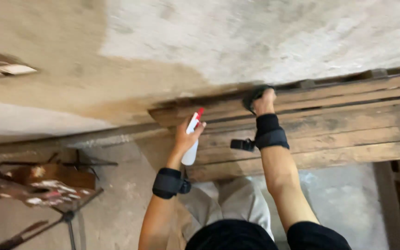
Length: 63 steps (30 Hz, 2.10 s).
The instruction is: The person sprays a cleaning solution from a white bottle and wipes wooden furniture with a dark cloth. They clean a wooden shelf, a patterned table, and several small stools in a workshop-like room.
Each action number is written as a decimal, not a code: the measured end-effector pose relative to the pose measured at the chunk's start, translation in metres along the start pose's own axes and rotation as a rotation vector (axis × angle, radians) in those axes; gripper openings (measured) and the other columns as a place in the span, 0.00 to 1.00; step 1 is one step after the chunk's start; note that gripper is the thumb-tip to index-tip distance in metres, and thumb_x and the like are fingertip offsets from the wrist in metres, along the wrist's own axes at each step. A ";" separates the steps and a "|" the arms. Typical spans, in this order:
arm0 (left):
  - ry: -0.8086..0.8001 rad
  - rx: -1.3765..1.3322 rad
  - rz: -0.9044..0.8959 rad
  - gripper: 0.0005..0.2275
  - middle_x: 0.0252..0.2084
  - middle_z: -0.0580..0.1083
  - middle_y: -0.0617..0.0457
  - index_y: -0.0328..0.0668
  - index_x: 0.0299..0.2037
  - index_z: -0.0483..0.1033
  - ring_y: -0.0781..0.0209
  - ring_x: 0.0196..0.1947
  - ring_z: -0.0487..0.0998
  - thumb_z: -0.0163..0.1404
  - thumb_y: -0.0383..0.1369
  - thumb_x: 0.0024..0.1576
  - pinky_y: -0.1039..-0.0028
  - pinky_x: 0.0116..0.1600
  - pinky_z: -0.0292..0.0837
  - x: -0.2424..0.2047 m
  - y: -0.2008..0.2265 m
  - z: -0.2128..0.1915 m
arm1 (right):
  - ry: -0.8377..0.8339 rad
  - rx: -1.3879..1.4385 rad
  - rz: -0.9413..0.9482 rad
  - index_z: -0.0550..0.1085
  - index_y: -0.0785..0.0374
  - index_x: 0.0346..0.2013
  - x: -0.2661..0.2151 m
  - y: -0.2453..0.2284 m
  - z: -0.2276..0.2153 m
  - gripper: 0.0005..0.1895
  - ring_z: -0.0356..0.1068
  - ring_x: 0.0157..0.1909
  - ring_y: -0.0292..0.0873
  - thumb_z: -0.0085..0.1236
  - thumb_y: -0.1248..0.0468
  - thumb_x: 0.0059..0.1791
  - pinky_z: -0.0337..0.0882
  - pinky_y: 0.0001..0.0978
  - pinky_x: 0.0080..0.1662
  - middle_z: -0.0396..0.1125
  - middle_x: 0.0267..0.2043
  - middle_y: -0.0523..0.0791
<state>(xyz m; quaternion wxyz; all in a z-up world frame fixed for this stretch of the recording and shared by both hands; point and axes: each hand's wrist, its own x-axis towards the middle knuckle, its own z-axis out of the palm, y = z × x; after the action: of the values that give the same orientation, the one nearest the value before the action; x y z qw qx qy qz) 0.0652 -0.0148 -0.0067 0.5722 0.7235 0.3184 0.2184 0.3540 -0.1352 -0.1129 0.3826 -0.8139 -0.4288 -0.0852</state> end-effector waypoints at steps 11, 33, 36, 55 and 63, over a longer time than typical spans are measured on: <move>0.067 0.015 -0.161 0.16 0.35 0.79 0.49 0.39 0.49 0.77 0.64 0.34 0.76 0.60 0.41 0.57 0.68 0.41 0.74 -0.025 0.069 0.091 | -0.537 -0.081 0.584 0.72 0.63 0.35 -0.014 0.139 -0.043 0.05 0.72 0.45 0.52 0.52 0.65 0.48 0.74 0.44 0.51 0.72 0.39 0.52; 0.014 0.191 -0.125 0.12 0.34 0.79 0.41 0.39 0.45 0.78 0.48 0.34 0.81 0.55 0.38 0.58 0.62 0.39 0.74 0.013 0.031 0.075 | -0.222 0.120 0.454 0.72 0.70 0.34 0.032 0.074 -0.045 0.11 0.72 0.31 0.50 0.64 0.73 0.40 0.73 0.42 0.34 0.70 0.27 0.53; -0.075 0.174 -0.163 0.13 0.32 0.79 0.41 0.39 0.45 0.78 0.49 0.31 0.81 0.57 0.39 0.57 0.62 0.38 0.74 0.001 0.035 0.074 | -0.178 0.149 0.439 0.71 0.71 0.34 -0.031 0.159 -0.037 0.13 0.71 0.29 0.49 0.65 0.74 0.39 0.73 0.42 0.32 0.70 0.26 0.53; 0.007 0.138 -0.067 0.13 0.33 0.80 0.41 0.39 0.45 0.77 0.49 0.34 0.82 0.57 0.38 0.56 0.62 0.39 0.75 -0.018 0.035 0.098 | -0.224 0.246 0.517 0.72 0.71 0.31 0.007 0.109 -0.026 0.12 0.73 0.32 0.54 0.65 0.73 0.36 0.72 0.43 0.36 0.70 0.27 0.55; 0.239 0.047 -0.004 0.16 0.36 0.80 0.45 0.37 0.50 0.77 0.58 0.35 0.80 0.60 0.37 0.56 0.65 0.41 0.74 -0.049 -0.011 0.084 | 0.090 0.890 1.052 0.68 0.59 0.53 0.041 -0.028 0.001 0.22 0.64 0.56 0.54 0.50 0.56 0.46 0.60 0.56 0.56 0.65 0.54 0.48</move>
<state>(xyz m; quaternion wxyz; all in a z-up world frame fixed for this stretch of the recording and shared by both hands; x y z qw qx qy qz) 0.0854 -0.1055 -0.0358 0.5134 0.7051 0.3907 0.2944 0.3574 -0.0994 -0.0790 0.6880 -0.6751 0.0452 0.2623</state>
